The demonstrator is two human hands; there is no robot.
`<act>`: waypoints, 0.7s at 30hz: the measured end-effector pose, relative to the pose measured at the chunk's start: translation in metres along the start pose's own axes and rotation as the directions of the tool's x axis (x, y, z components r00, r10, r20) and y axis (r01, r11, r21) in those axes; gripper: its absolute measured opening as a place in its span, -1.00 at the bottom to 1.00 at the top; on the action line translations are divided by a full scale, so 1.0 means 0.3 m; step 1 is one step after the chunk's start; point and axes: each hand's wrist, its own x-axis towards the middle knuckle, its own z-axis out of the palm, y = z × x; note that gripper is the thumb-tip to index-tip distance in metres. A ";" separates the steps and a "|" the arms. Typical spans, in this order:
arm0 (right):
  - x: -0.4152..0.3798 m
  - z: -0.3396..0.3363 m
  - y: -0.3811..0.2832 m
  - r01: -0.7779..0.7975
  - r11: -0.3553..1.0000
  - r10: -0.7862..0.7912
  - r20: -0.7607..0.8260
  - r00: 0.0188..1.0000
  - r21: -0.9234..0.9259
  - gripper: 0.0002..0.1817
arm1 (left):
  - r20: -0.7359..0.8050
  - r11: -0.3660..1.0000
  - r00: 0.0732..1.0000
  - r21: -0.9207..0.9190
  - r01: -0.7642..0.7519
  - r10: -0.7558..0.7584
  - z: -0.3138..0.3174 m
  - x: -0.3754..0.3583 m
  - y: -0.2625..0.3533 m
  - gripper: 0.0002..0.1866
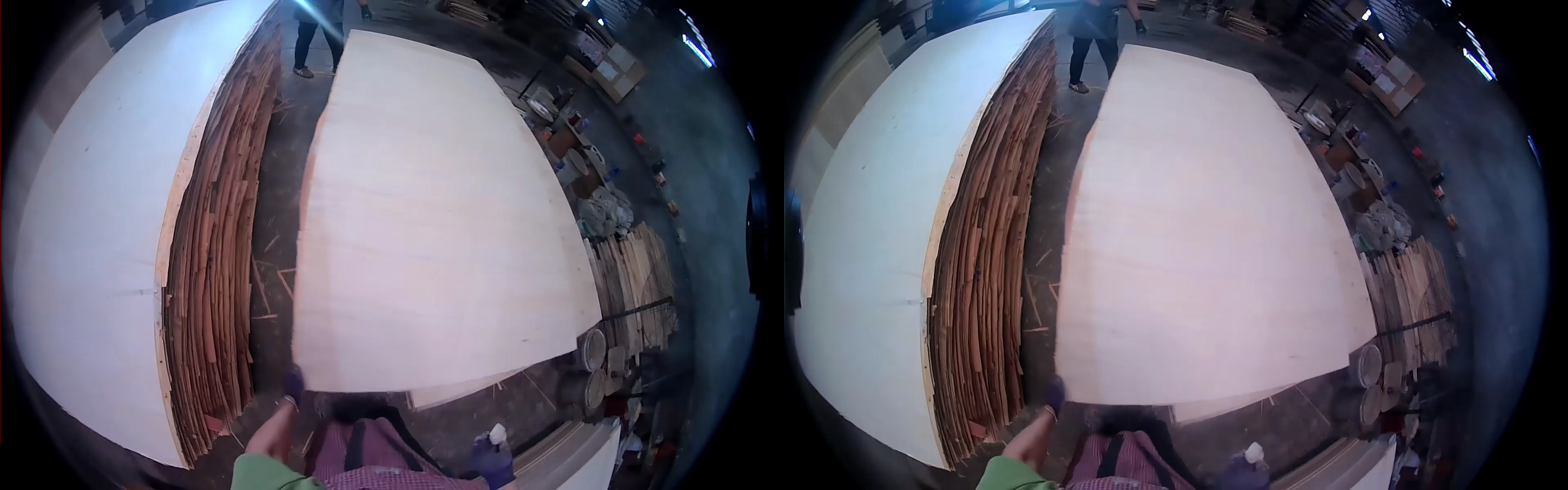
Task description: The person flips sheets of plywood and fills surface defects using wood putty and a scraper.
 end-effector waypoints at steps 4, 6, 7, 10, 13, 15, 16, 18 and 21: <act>-0.099 -0.004 -0.008 0.192 0.970 -0.181 0.083 0.980 -0.149 -0.64 | 0.133 0.977 0.984 -0.159 0.142 -0.121 -0.197 0.035 -0.120 -0.56; -0.125 0.028 -0.001 0.172 0.971 -0.169 0.033 0.985 -0.166 -0.66 | 0.164 0.937 0.960 -0.233 0.262 -0.227 -0.282 0.023 -0.104 -0.55; -0.124 0.033 0.005 0.166 0.973 -0.163 0.030 0.986 -0.163 -0.66 | 0.159 0.928 0.947 -0.208 0.308 -0.278 -0.299 0.023 -0.086 -0.57; -0.134 0.107 0.020 0.284 0.915 -0.293 0.013 0.956 -0.288 -0.66 | 0.147 0.831 0.901 -0.347 0.434 -0.409 -0.306 0.019 -0.078 -0.59; -0.086 0.102 -0.052 0.190 0.966 -0.194 -0.004 0.981 -0.177 -0.67 | 0.068 0.915 0.957 -0.281 0.291 -0.283 -0.175 0.040 -0.098 -0.61; -0.077 0.122 -0.068 0.245 0.944 -0.239 0.056 0.969 -0.220 -0.67 | 0.099 0.900 0.941 -0.274 0.338 -0.323 -0.116 0.043 -0.108 -0.60; -0.063 0.124 -0.088 0.248 0.951 -0.243 0.051 0.969 -0.186 -0.66 | 0.100 0.905 0.943 -0.265 0.332 -0.316 -0.116 0.031 -0.111 -0.60; -0.019 0.097 -0.143 0.246 0.962 -0.245 0.024 0.969 -0.119 -0.62 | 0.178 0.912 0.945 -0.264 0.314 -0.274 -0.129 0.029 -0.111 -0.61; 0.037 0.039 -0.230 0.241 0.963 -0.232 0.083 0.969 -0.121 -0.68 | 0.000 0.944 0.961 -0.188 0.270 -0.275 -0.076 -0.047 -0.075 -0.61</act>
